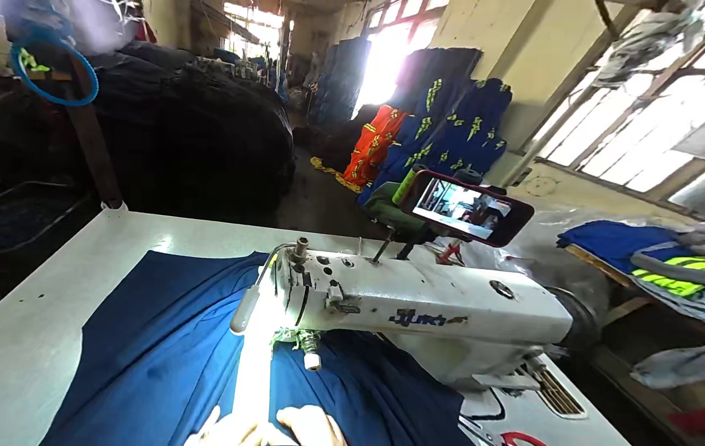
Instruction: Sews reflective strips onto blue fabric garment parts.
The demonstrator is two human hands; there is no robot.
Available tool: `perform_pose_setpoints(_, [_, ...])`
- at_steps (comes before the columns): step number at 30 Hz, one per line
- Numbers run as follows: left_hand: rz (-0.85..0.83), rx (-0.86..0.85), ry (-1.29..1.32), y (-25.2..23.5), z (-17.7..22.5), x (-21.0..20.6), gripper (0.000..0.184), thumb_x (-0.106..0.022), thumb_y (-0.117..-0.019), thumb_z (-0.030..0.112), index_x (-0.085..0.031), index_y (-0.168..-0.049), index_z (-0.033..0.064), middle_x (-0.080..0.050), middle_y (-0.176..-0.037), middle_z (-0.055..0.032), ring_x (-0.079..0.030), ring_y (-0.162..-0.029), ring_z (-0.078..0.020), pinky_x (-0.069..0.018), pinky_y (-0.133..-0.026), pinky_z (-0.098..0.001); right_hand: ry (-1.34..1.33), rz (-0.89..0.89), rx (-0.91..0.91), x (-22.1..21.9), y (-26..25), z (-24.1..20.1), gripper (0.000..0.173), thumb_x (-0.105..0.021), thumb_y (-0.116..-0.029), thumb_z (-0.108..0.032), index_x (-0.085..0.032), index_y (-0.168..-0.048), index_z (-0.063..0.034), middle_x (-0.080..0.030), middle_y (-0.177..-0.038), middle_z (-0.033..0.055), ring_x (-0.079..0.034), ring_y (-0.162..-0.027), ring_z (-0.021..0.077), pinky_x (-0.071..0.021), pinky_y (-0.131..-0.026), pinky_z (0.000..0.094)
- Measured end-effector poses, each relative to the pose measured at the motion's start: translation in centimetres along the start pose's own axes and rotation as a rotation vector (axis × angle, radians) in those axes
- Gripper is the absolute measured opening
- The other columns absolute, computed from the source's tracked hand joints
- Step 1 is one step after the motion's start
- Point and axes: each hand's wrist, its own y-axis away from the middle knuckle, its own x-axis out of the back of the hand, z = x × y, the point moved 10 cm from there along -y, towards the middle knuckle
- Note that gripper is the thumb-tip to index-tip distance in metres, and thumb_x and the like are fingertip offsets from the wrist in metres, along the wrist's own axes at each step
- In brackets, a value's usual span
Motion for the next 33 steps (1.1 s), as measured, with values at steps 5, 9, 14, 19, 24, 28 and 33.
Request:
perform_pose_setpoints(5, [-0.001,-0.011,-0.016,-3.8,-2.7,1.0,0.034,-0.050,-0.1052,0.016,-0.067,-0.134,0.0057,-0.064,-0.139,-0.0136,-0.058,-0.133,-0.0350,-0.0335,-0.117,-0.0623,-0.006,-0.082,-0.099,-0.7,-3.6,2.7,0.032,-0.058,-0.0991,-0.021,-0.076,-0.125,-0.0177,-0.070,-0.128,0.0119,-0.062,-0.121,0.0363,-0.0490,-0.100,0.0561])
perform_pose_setpoints(9, [0.036,-0.003,-0.043,-6.6,-5.1,1.6,0.035,-0.048,-0.1059,0.022,-0.068,-0.132,0.0115,-0.062,-0.144,-0.0061,-0.056,-0.136,-0.0269,-0.0345,-0.118,-0.0575,-0.011,-0.095,-0.146,-0.7,-4.8,3.5,0.033,-0.057,-0.0994,-0.023,-0.074,-0.128,-0.0171,-0.066,-0.137,0.0118,-0.059,-0.130,0.0349,-0.0463,-0.107,0.0551])
perform_pose_setpoints(14, [-0.087,0.142,0.011,-7.6,-4.6,3.3,0.042,-0.041,-0.1083,0.024,-0.062,-0.141,0.0073,-0.054,-0.153,-0.0098,-0.046,-0.145,-0.0306,-0.0251,-0.123,-0.0537,0.030,0.289,-0.024,6.0,-0.6,2.3,0.028,-0.062,-0.0968,-0.014,-0.075,-0.118,-0.0035,-0.075,-0.113,0.0162,-0.070,-0.109,0.0336,-0.0529,-0.098,0.0499])
perform_pose_setpoints(19, [-0.073,0.118,-0.052,-7.5,-4.9,2.7,0.044,-0.035,-0.1093,0.025,-0.058,-0.145,0.0114,-0.049,-0.157,-0.0077,-0.042,-0.148,-0.0304,-0.0219,-0.124,-0.0556,0.280,0.714,-0.148,21.7,5.1,11.1,0.026,-0.054,-0.1006,-0.005,-0.068,-0.114,0.0124,-0.071,-0.105,0.0276,-0.070,-0.100,0.0382,-0.0562,-0.093,0.0470])
perform_pose_setpoints(24, [-0.034,0.110,-0.065,-7.5,-4.9,2.4,0.043,-0.037,-0.1088,0.025,-0.059,-0.144,0.0129,-0.052,-0.155,-0.0067,-0.045,-0.146,-0.0303,-0.0238,-0.123,-0.0567,0.278,0.635,-0.655,33.2,4.6,29.1,0.052,-0.047,-0.1075,-0.031,-0.055,-0.139,0.0098,-0.053,-0.136,0.0400,-0.047,-0.132,0.0574,-0.0340,-0.110,0.0703])
perform_pose_setpoints(28, [-0.094,0.170,-0.042,-7.4,-4.3,2.8,0.044,-0.038,-0.1083,0.023,-0.058,-0.145,0.0103,-0.050,-0.157,-0.0075,-0.042,-0.148,-0.0292,-0.0198,-0.125,-0.0543,0.218,0.414,-1.003,33.1,6.0,37.4,0.048,-0.045,-0.1100,-0.029,-0.066,-0.119,0.0133,-0.061,-0.124,0.0405,-0.055,-0.125,0.0560,-0.0364,-0.105,0.0730])
perform_pose_setpoints(33, [-0.046,0.128,-0.028,-7.5,-4.3,3.0,0.042,-0.041,-0.1072,0.022,-0.062,-0.140,0.0081,-0.056,-0.151,-0.0086,-0.046,-0.144,-0.0311,-0.0217,-0.123,-0.0574,0.139,0.926,-0.705,29.3,12.7,32.6,0.045,-0.040,-0.1072,-0.015,-0.052,-0.131,0.0207,-0.053,-0.135,0.0408,-0.053,-0.131,0.0468,-0.0378,-0.115,0.0493])
